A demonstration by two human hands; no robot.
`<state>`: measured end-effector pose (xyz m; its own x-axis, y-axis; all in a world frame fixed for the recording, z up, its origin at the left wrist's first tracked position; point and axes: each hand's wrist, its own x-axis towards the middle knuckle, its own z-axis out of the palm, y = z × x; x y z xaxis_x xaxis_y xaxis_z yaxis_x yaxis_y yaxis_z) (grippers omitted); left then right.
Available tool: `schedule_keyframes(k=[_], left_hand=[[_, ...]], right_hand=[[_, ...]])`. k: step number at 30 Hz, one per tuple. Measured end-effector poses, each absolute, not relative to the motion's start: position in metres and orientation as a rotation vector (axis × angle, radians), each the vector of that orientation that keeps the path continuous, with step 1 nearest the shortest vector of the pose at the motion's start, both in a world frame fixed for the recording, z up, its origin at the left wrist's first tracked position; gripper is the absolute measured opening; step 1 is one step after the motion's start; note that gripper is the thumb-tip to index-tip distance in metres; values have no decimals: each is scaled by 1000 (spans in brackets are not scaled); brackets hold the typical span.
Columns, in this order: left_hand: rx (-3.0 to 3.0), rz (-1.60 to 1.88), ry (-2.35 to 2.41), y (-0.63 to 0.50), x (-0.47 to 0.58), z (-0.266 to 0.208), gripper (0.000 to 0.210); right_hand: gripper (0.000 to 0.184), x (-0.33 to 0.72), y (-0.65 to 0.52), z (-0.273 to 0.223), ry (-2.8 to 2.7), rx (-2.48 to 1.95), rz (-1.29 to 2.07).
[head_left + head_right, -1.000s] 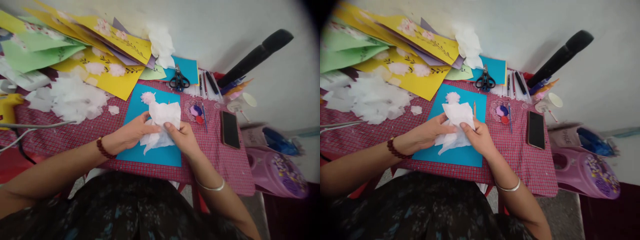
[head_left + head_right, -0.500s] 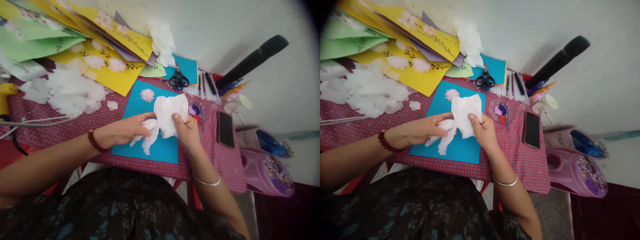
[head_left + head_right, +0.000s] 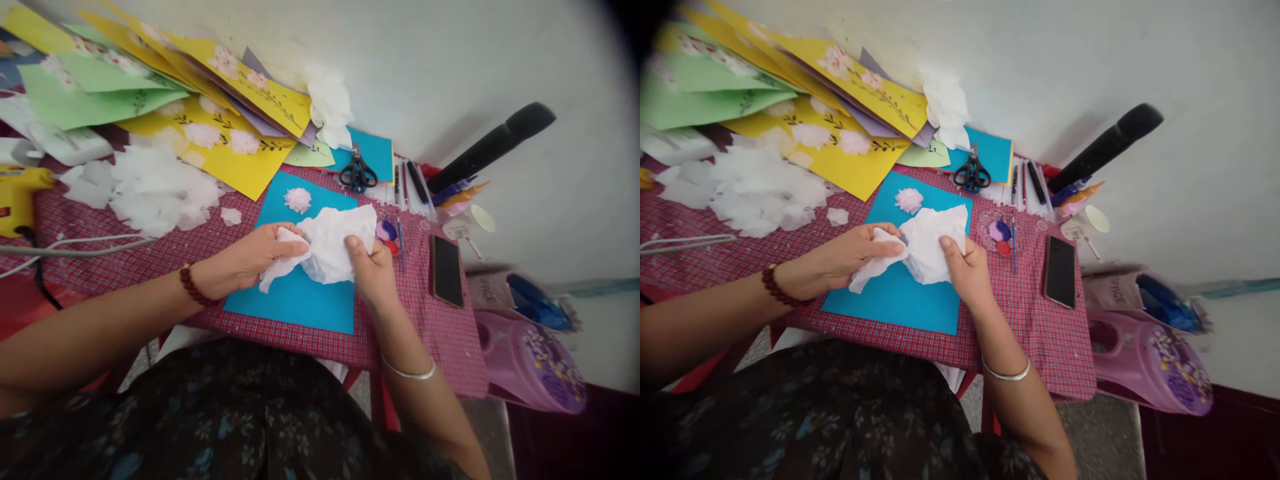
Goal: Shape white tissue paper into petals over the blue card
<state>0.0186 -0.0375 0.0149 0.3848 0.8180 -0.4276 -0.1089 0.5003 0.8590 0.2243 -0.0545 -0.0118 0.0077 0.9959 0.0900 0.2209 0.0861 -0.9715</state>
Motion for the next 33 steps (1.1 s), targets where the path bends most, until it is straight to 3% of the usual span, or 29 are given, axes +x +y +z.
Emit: schedule_keyframes(k=[8,14,17,21,28,33], left_hand=[[1011,701,1181,-35,-15,24,29],[1533,572,1531,-17,-76,27,31],[1855,558,1564,-7,-90,30,43],[1840,553,1507,-1,-85,47,63],[2025,925,1412,-7,-39,76,26],[1717,669,1055,-11,3,56,19]], right_hand=[[45,230,-50,-15,-1285,-1335,1024],[37,228,-49,-19,-1242,-1301,1139],[31,228,-49,-20,-1234,-1261,1148],[27,229,-49,-17,-1246,-1260,1096],[23,225,-54,-8,-1405,-1267,951],[33,219,-62,-3,-1575,-1274,793]])
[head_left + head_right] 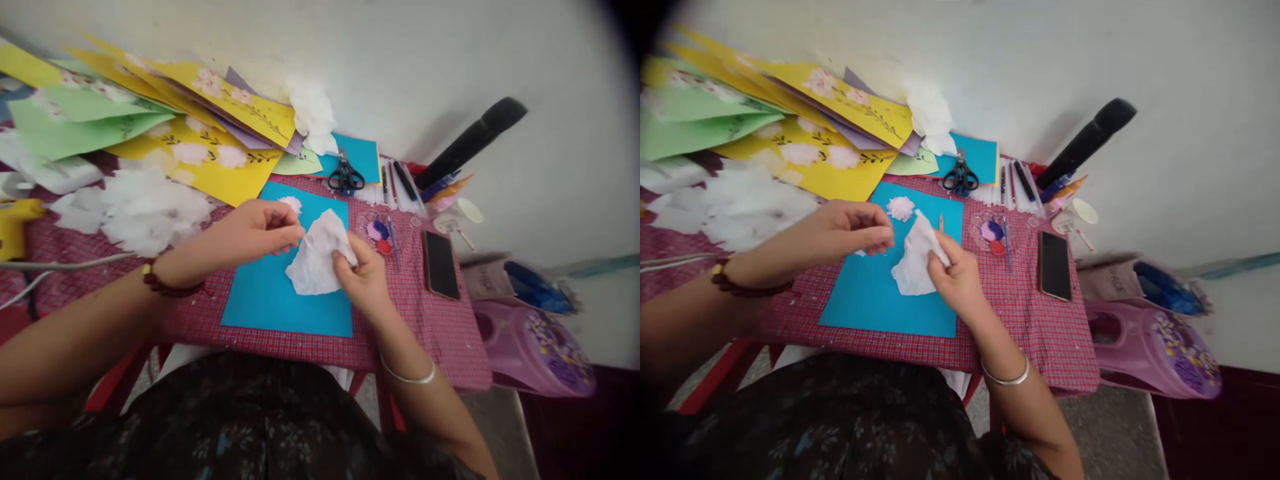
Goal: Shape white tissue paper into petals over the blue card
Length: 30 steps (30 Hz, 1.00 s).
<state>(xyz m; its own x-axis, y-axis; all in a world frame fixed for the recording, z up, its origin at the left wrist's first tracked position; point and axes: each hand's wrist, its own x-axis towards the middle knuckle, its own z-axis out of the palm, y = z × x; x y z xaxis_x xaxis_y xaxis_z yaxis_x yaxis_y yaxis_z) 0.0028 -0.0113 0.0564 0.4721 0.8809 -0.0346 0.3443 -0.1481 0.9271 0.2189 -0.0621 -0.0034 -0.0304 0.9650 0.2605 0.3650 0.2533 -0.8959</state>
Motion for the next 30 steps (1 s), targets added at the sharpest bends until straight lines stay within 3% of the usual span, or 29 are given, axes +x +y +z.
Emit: schedule_keyframes(k=[5,6,9,10,16,21,26,30], left_hand=[[1515,639,855,-5,19,41,59],[1522,610,827,-5,18,39,54],[1555,665,841,-6,13,36,11],[1541,747,861,-7,12,35,8],[1160,1245,814,-7,5,30,20],[1219,1181,893,-11,4,31,32],[1564,1194,1084,-21,5,38,46],[1579,1328,1075,-20,8,33,32]], right_hand=[[42,220,-65,-3,-1738,-1274,791],[43,221,-65,-4,-1755,-1263,797],[41,221,-64,-4,-1767,-1247,815],[37,222,-64,-3,-1759,-1253,809],[14,221,-64,-2,-1598,-1237,769],[28,219,-61,-1,-1422,-1055,734],[35,224,-65,6,-1125,-1098,1213],[34,223,-66,9,-1193,-1221,1256]])
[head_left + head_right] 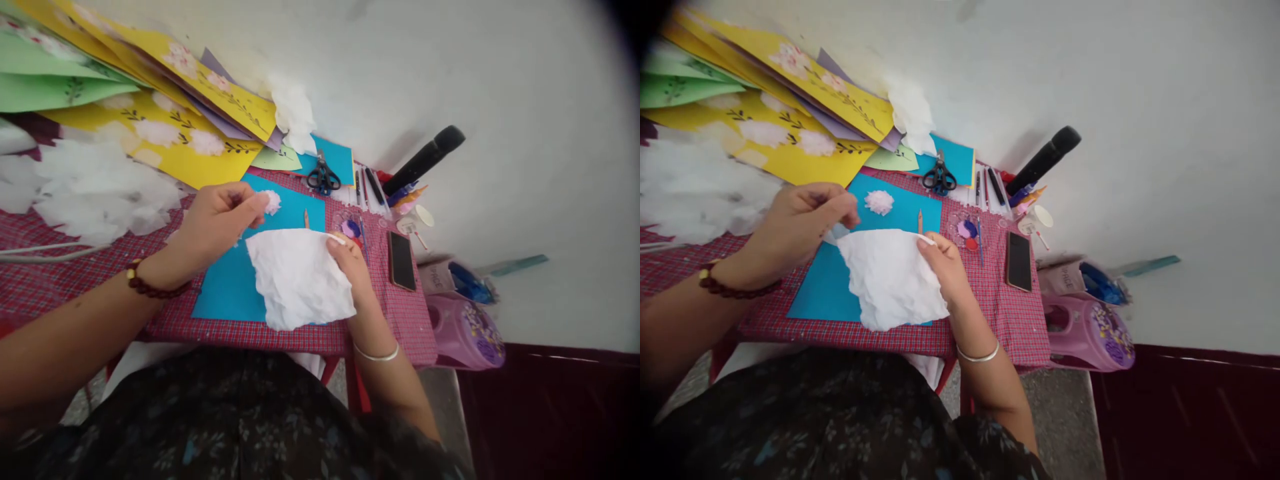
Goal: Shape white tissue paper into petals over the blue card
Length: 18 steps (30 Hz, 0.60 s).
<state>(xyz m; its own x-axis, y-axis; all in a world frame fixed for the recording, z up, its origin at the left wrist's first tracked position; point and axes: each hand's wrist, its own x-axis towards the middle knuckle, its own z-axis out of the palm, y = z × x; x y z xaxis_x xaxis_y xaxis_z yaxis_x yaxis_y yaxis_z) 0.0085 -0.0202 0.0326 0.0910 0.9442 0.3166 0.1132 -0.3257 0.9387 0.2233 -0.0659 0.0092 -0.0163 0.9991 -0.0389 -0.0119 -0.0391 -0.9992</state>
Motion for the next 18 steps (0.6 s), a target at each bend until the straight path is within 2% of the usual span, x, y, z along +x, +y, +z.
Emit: schedule_keyframes(k=[2,5,10,18], left_hand=[[1574,1428,1023,-20,11,27,20],[1804,1534,913,-27,16,21,15],[1922,847,742,-42,31,7,14],[1318,603,702,-40,38,0,4]], right_hand=[[36,221,-65,8,-1358,-1262,1085],[34,218,-63,4,-1585,-1291,845],[29,216,-65,-1,-1727,-1324,729],[28,213,-68,1,-1818,-1294,654]])
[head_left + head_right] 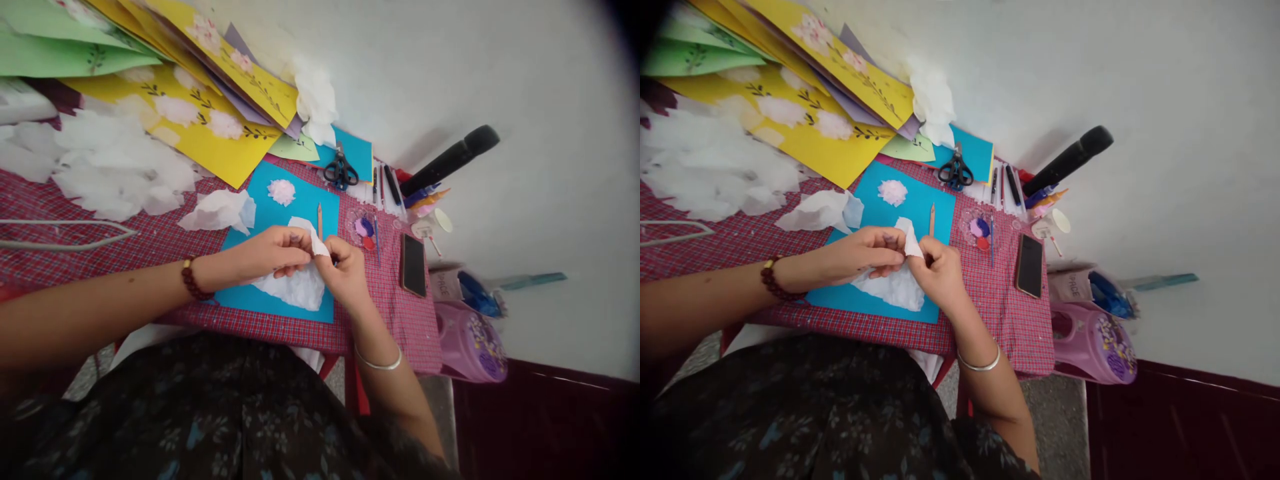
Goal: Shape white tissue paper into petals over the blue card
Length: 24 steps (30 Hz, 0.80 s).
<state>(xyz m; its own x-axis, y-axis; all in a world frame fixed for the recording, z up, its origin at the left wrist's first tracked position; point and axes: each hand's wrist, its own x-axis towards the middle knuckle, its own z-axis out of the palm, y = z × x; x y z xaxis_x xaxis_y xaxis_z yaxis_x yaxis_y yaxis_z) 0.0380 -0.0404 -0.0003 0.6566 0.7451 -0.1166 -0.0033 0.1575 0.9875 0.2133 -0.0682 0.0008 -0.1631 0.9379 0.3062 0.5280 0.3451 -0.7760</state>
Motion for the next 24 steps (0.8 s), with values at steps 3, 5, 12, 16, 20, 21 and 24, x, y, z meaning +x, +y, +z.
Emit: schedule_keyframes(k=[3,5,12,16,20,21,24], left_hand=[[1184,661,670,-41,38,3,6],[1146,694,673,-40,38,2,16],[1081,745,765,-34,39,-5,20],[981,794,767,-31,37,0,17],[1017,793,660,-33,34,4,16],[1082,792,636,-33,33,4,18],[1383,807,626,-36,33,2,23]], right_hand=[[27,214,-70,2,-1835,-1292,629],[26,214,-70,1,-1860,-1297,618],[22,212,-70,-2,-2029,-1357,619],[26,212,-70,-3,-2058,-1364,661],[29,214,-68,-7,-2007,-1332,788],[29,214,-68,-8,-1986,-1322,835],[31,215,-66,-10,-1927,-1288,988]])
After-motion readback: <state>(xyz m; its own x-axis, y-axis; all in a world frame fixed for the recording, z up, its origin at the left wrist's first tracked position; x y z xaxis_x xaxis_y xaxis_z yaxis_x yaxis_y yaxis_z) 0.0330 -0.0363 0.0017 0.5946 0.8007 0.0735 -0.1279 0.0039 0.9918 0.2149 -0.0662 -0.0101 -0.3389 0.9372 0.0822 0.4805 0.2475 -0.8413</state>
